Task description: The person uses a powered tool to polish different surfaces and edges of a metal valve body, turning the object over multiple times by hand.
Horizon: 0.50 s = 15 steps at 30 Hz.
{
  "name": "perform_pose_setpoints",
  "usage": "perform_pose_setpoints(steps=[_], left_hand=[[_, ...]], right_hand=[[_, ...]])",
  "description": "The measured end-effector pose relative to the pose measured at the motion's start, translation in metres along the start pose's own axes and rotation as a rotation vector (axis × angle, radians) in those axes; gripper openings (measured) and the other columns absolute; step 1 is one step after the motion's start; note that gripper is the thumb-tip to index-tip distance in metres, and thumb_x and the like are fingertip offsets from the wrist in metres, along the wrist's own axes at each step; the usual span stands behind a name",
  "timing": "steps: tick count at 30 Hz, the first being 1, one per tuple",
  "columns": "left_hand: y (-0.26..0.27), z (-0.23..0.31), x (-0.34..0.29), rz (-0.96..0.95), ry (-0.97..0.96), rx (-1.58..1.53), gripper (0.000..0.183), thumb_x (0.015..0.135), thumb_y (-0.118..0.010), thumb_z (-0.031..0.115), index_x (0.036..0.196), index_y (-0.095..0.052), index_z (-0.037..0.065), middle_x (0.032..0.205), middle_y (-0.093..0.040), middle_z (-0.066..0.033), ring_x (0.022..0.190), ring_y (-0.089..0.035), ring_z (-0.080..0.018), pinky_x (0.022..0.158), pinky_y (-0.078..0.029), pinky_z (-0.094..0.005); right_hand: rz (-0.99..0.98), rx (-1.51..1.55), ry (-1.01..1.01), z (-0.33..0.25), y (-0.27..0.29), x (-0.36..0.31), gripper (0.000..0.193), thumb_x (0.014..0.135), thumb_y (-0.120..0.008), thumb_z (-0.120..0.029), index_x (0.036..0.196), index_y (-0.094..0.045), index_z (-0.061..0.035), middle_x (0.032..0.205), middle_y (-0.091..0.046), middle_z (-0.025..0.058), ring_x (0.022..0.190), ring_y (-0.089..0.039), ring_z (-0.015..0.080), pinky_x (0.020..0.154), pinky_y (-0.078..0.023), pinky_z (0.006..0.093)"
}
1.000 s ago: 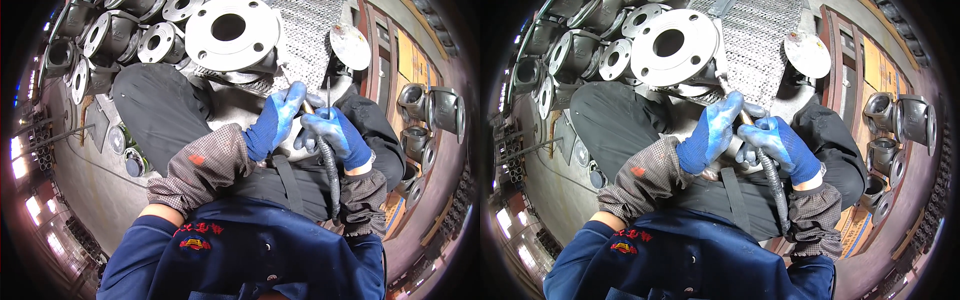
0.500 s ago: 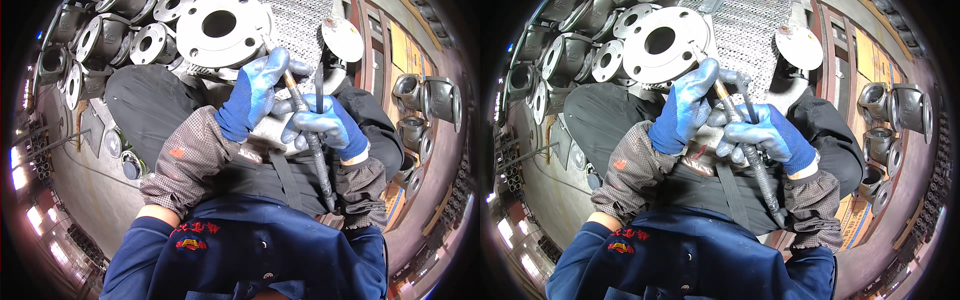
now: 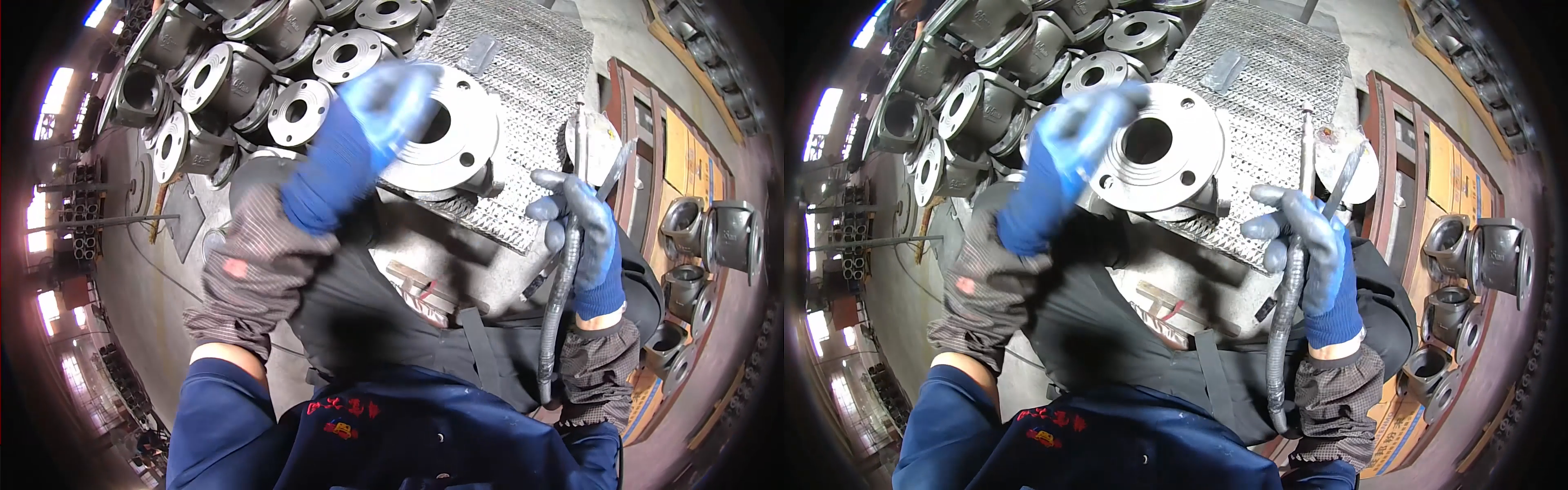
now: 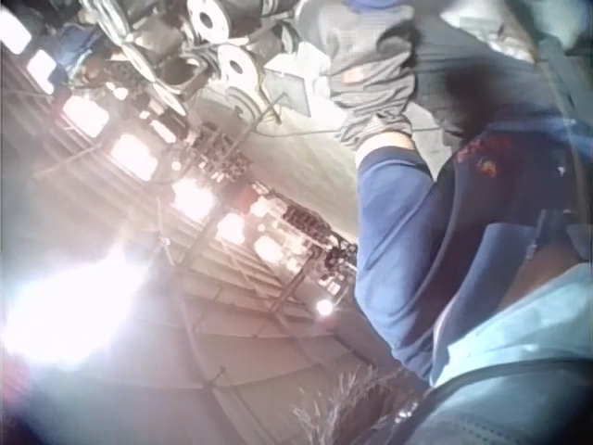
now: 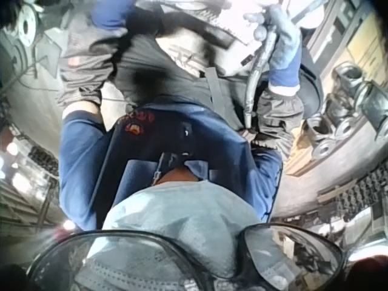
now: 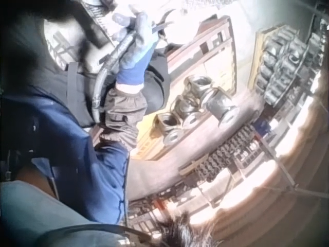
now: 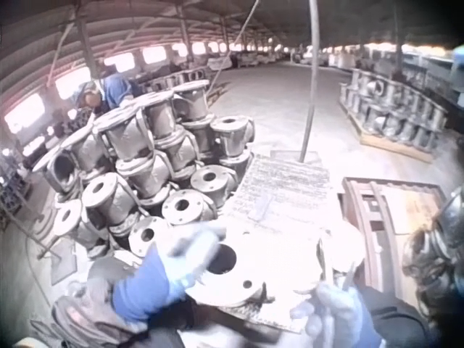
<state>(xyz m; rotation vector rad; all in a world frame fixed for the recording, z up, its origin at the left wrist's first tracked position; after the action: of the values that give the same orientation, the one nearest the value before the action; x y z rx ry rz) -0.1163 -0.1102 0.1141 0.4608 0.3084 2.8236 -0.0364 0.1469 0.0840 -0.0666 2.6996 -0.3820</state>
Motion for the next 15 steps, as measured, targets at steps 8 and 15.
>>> perform_pose_setpoints(steps=[8,15], left_hand=[[0.057,-0.094,0.027,-0.11,0.724,0.32,0.056,0.093,-0.053,0.045,0.116,-0.06,-0.005,0.106,-0.067,-0.0146,0.097,-0.063,-0.018,0.087,-0.048,-0.0275],[0.024,-0.093,0.019,-0.1,0.427,0.132,0.064,0.088,-0.054,0.054,0.104,-0.065,-0.007,0.089,-0.068,-0.0136,0.08,-0.065,-0.0164,0.072,-0.052,-0.0299]], right_hand=[[0.145,-0.116,0.128,0.009,-0.008,0.042,0.043,0.092,-0.054,-0.034,0.108,-0.06,0.0051,0.102,-0.066,0.0132,0.088,-0.065,0.0169,0.061,-0.048,0.0232],[0.199,-0.385,0.065,0.02,-0.008,0.058,0.04,0.093,-0.05,-0.034,0.101,-0.061,0.0036,0.086,-0.062,0.0087,0.058,-0.057,0.0122,0.057,-0.046,0.0207]])
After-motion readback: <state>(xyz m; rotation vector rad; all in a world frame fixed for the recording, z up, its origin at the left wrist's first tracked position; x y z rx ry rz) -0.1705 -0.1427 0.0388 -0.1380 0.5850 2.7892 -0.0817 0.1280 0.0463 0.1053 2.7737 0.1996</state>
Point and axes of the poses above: each hand's wrist, its own x-axis towards the middle knuckle, its own y-axis out of the back of the hand, z = x × y, the point moved 3 cm from there along x, towards the middle knuckle
